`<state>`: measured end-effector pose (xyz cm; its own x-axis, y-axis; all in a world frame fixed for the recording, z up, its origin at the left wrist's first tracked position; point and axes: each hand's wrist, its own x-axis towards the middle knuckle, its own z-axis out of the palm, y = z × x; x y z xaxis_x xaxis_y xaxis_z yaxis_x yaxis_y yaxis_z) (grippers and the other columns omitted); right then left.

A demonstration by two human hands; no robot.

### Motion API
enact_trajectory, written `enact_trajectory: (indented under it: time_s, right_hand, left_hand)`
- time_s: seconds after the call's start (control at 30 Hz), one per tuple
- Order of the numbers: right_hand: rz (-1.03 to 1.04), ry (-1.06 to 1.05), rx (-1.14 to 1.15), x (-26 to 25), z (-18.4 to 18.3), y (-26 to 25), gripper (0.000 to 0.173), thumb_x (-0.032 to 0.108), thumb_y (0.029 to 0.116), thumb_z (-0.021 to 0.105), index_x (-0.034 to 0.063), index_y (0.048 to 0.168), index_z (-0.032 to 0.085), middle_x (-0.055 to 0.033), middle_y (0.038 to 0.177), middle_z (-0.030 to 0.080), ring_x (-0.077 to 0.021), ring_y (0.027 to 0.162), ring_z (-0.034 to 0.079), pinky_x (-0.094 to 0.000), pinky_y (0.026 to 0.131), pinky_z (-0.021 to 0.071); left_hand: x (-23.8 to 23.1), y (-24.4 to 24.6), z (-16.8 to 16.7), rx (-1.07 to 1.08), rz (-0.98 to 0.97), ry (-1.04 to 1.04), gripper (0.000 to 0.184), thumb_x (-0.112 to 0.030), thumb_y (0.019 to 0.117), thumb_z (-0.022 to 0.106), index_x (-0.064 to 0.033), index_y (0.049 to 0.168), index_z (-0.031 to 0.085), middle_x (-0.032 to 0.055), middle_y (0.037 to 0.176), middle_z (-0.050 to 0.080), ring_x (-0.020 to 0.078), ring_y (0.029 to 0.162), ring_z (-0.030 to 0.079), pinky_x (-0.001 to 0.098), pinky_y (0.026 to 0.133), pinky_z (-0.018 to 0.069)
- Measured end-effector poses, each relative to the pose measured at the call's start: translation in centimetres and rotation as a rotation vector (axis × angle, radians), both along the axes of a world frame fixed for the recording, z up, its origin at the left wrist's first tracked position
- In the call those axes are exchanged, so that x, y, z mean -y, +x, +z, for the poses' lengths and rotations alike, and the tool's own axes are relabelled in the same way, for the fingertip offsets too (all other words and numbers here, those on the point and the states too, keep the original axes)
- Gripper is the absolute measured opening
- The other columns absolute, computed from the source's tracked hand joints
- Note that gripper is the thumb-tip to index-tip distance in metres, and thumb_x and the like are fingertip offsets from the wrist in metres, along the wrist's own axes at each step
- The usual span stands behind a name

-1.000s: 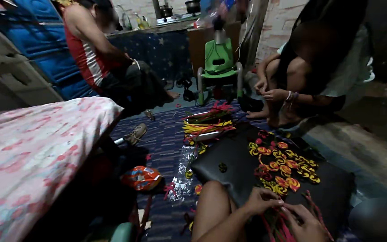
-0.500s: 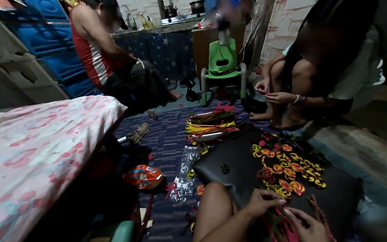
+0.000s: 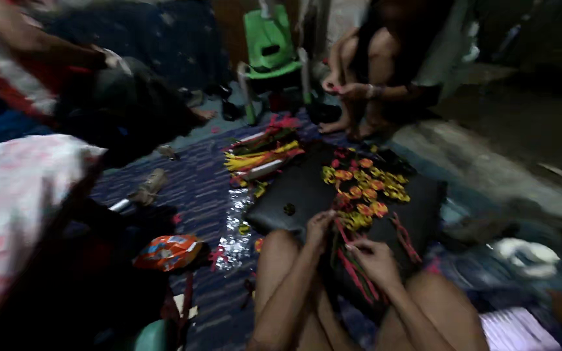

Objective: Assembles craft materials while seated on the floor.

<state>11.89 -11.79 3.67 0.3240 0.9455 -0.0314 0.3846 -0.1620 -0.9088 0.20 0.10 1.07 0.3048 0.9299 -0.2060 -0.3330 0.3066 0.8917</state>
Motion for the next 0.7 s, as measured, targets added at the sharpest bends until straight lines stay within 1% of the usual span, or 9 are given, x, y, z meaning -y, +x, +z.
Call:
enact_trajectory:
  time_s: [0.1, 0.27, 0.33, 0.4, 0.47, 0.57, 0.6, 0.67, 0.7]
  right_hand:
    - [0.017, -0.109, -0.087, 0.4, 0.5, 0.0, 0.014, 0.011, 0.0969, 0.069, -0.0009, 0.102, 0.075, -0.0078, 0.091, 0.074, -0.0100, 0.079, 0.069, -0.0286, 0.078, 0.0580]
    - [0.056, -0.146, -0.076, 0.5, 0.6, 0.6, 0.017, 0.013, 0.0982, 0.068, -0.0010, 0.103, 0.075, -0.0082, 0.092, 0.074, -0.0090, 0.080, 0.068, -0.0274, 0.079, 0.0565]
    - [0.133, -0.264, -0.057, 0.5, 0.7, 0.9, 0.020, 0.016, 0.1001, 0.065, -0.0011, 0.106, 0.074, -0.0098, 0.095, 0.073, -0.0118, 0.081, 0.067, -0.0299, 0.080, 0.0560]
    - [0.171, -0.323, -0.071, 1.1, 0.0, 1.0, 0.023, 0.018, 0.1010, 0.064, -0.0016, 0.110, 0.073, -0.0126, 0.098, 0.072, -0.0165, 0.085, 0.068, -0.0353, 0.084, 0.0553]
    - [0.096, -0.239, -0.114, 1.3, -0.1, 1.3, 0.022, 0.016, 0.1009, 0.063, -0.0024, 0.109, 0.073, -0.0116, 0.096, 0.072, -0.0128, 0.082, 0.067, -0.0305, 0.081, 0.0562]
    - [-0.054, -0.081, -0.173, 0.8, 0.0, 1.8, 0.020, 0.014, 0.0996, 0.065, -0.0030, 0.106, 0.073, -0.0084, 0.091, 0.072, -0.0062, 0.077, 0.065, -0.0230, 0.076, 0.0548]
    - [-0.081, -0.037, -0.185, 0.6, -0.2, 1.7, 0.019, 0.013, 0.0988, 0.065, -0.0030, 0.105, 0.073, -0.0074, 0.089, 0.072, -0.0048, 0.076, 0.065, -0.0217, 0.074, 0.0540]
    - [-0.087, -0.003, -0.205, 0.4, -0.4, 1.7, 0.018, 0.012, 0.0987, 0.066, -0.0028, 0.105, 0.073, -0.0061, 0.089, 0.072, -0.0025, 0.076, 0.065, -0.0192, 0.073, 0.0540]
    - [-0.082, 0.001, -0.209, 0.4, -0.5, 1.7, 0.018, 0.012, 0.0987, 0.066, -0.0026, 0.105, 0.073, -0.0057, 0.089, 0.072, -0.0018, 0.076, 0.065, -0.0183, 0.074, 0.0542]
  left_hand:
    - [-0.9, -0.4, 0.7, -0.019, 0.065, -0.011, 0.022, -0.010, 0.1078, 0.047, 0.0043, 0.109, 0.063, 0.0016, 0.083, 0.070, 0.0016, 0.063, 0.061, 0.0166, 0.058, 0.0503]
    - [-1.2, -0.2, 0.0, 0.019, 0.119, -0.049, 0.020, -0.006, 0.1071, 0.045, 0.0029, 0.104, 0.063, 0.0009, 0.082, 0.069, 0.0021, 0.067, 0.063, 0.0170, 0.062, 0.0527]
    - [-1.9, -0.9, 0.2, 0.026, 0.163, -0.064, 0.022, -0.013, 0.1091, 0.043, -0.0030, 0.102, 0.061, -0.0027, 0.077, 0.065, 0.0002, 0.059, 0.059, 0.0145, 0.055, 0.0505]
    - [-3.3, -3.0, 0.4, -0.031, 0.190, -0.039, 0.022, -0.024, 0.1103, 0.041, -0.0136, 0.103, 0.059, -0.0095, 0.078, 0.061, -0.0036, 0.053, 0.051, 0.0116, 0.049, 0.0435]
    - [-4.0, -3.8, 0.8, -0.136, 0.176, 0.038, 0.021, -0.024, 0.1099, 0.045, -0.0115, 0.108, 0.062, -0.0065, 0.090, 0.065, -0.0009, 0.061, 0.056, 0.0147, 0.055, 0.0467]
    - [-3.3, -3.2, 0.5, -0.244, 0.072, 0.152, 0.019, -0.017, 0.1084, 0.049, -0.0074, 0.103, 0.065, -0.0017, 0.092, 0.071, 0.0067, 0.072, 0.068, 0.0227, 0.062, 0.0575]
    - [-3.1, -2.9, 0.2, -0.265, 0.021, 0.190, 0.019, -0.015, 0.1084, 0.048, -0.0054, 0.106, 0.064, 0.0006, 0.095, 0.071, 0.0096, 0.078, 0.070, 0.0261, 0.066, 0.0591]
    - [-2.7, -2.3, -0.5, -0.286, -0.113, 0.277, 0.027, -0.014, 0.1077, 0.047, 0.0011, 0.125, 0.062, 0.0078, 0.115, 0.070, 0.0144, 0.093, 0.071, 0.0322, 0.078, 0.0605]
    - [-2.5, -1.9, -0.6, -0.293, -0.169, 0.316, 0.031, -0.013, 0.1069, 0.048, 0.0028, 0.131, 0.060, 0.0097, 0.120, 0.069, 0.0143, 0.096, 0.071, 0.0324, 0.081, 0.0603]
